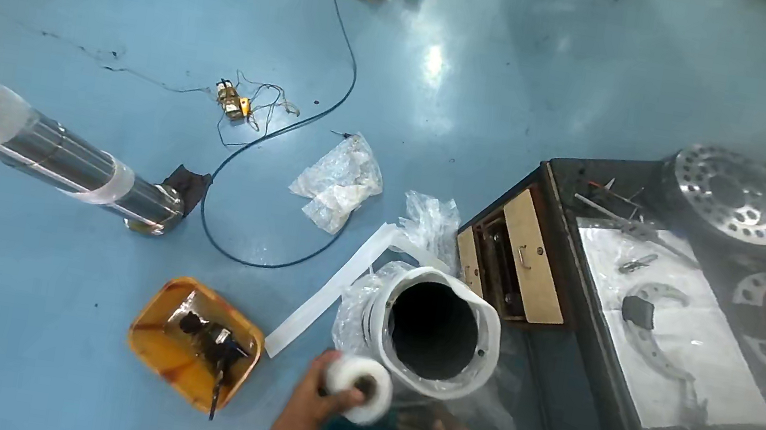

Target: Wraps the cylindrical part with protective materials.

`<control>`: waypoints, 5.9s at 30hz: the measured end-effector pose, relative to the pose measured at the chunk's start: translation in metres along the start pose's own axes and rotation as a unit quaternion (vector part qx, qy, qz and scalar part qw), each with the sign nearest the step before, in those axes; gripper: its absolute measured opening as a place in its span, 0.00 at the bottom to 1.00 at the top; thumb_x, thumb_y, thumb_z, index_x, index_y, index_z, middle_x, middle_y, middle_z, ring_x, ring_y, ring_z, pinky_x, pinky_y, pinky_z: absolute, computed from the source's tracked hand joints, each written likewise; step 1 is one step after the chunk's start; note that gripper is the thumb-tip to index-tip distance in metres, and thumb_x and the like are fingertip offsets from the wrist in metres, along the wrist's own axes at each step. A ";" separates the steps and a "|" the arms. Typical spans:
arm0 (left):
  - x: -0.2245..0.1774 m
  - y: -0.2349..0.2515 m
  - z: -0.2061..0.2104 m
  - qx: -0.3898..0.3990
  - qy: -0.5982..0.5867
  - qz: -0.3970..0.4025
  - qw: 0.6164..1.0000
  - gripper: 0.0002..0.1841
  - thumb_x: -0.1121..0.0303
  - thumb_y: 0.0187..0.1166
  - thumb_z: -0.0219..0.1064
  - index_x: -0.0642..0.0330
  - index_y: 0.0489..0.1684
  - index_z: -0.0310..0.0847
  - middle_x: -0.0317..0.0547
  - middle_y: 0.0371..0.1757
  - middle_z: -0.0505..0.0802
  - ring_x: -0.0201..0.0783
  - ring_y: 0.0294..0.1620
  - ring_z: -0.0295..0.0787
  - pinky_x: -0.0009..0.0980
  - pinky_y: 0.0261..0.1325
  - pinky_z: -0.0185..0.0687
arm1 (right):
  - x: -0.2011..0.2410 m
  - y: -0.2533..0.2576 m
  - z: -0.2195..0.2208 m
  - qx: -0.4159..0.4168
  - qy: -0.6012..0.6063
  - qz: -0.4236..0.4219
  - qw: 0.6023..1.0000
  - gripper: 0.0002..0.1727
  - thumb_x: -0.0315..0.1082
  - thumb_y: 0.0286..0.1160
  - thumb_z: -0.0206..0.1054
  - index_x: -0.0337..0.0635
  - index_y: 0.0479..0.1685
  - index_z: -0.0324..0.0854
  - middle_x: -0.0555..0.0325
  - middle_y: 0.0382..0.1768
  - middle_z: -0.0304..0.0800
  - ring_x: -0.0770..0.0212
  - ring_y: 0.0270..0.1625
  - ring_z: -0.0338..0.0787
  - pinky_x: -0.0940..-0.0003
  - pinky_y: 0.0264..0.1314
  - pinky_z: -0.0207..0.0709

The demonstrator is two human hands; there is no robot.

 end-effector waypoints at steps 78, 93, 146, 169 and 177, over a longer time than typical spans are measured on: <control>-0.117 0.226 0.146 0.249 0.132 -0.007 0.959 0.30 0.55 0.91 0.52 0.57 0.88 0.52 0.57 0.67 0.84 0.41 0.60 0.86 0.38 0.64 0.83 | 0.144 0.145 -0.111 -0.149 -0.055 -0.051 0.986 0.48 0.57 0.83 0.64 0.40 0.91 0.42 0.35 0.70 0.78 0.46 0.66 0.85 0.50 0.69 0.80; -0.060 0.103 0.018 -0.132 -0.001 0.066 0.989 0.17 0.66 0.92 0.51 0.71 0.68 0.69 0.51 0.51 0.86 0.39 0.48 0.86 0.39 0.56 0.84 | 0.041 -0.070 -0.039 -0.164 0.081 0.045 0.982 0.19 0.45 0.85 0.53 0.40 0.56 0.81 0.61 0.46 0.92 0.66 0.50 0.92 0.66 0.57 0.87; -0.130 0.190 0.174 0.402 0.549 0.060 0.731 0.24 0.57 0.94 0.50 0.69 0.62 0.86 0.62 0.61 0.89 0.50 0.66 0.84 0.54 0.72 0.72 | 0.034 0.023 -0.126 -0.072 -0.278 0.020 0.958 0.55 0.46 0.58 0.85 0.52 0.91 0.58 0.39 0.77 0.74 0.46 0.75 0.79 0.46 0.75 0.74; -0.133 0.175 0.170 0.361 0.547 0.082 0.751 0.27 0.53 0.95 0.47 0.69 0.64 0.84 0.64 0.64 0.88 0.55 0.67 0.83 0.57 0.73 0.71 | -0.030 -0.120 -0.127 -0.477 0.145 -0.156 0.853 0.28 0.45 0.82 0.64 0.35 0.74 0.71 0.48 0.56 0.87 0.58 0.55 0.88 0.58 0.59 0.85; -0.132 0.180 0.169 0.379 0.522 0.045 0.763 0.24 0.61 0.96 0.42 0.63 0.69 0.83 0.54 0.72 0.86 0.45 0.75 0.78 0.48 0.80 0.68 | -0.054 -0.126 -0.328 -0.651 0.311 -0.158 0.674 0.43 0.67 0.78 0.59 0.47 0.85 0.62 0.42 0.73 0.78 0.44 0.68 0.83 0.42 0.64 0.81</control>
Point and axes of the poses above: each hand's wrist, its own y-axis towards the middle knuckle, its own z-axis out of the palm, x = y × z, the point moved 4 cm from there along y, towards the middle knuckle
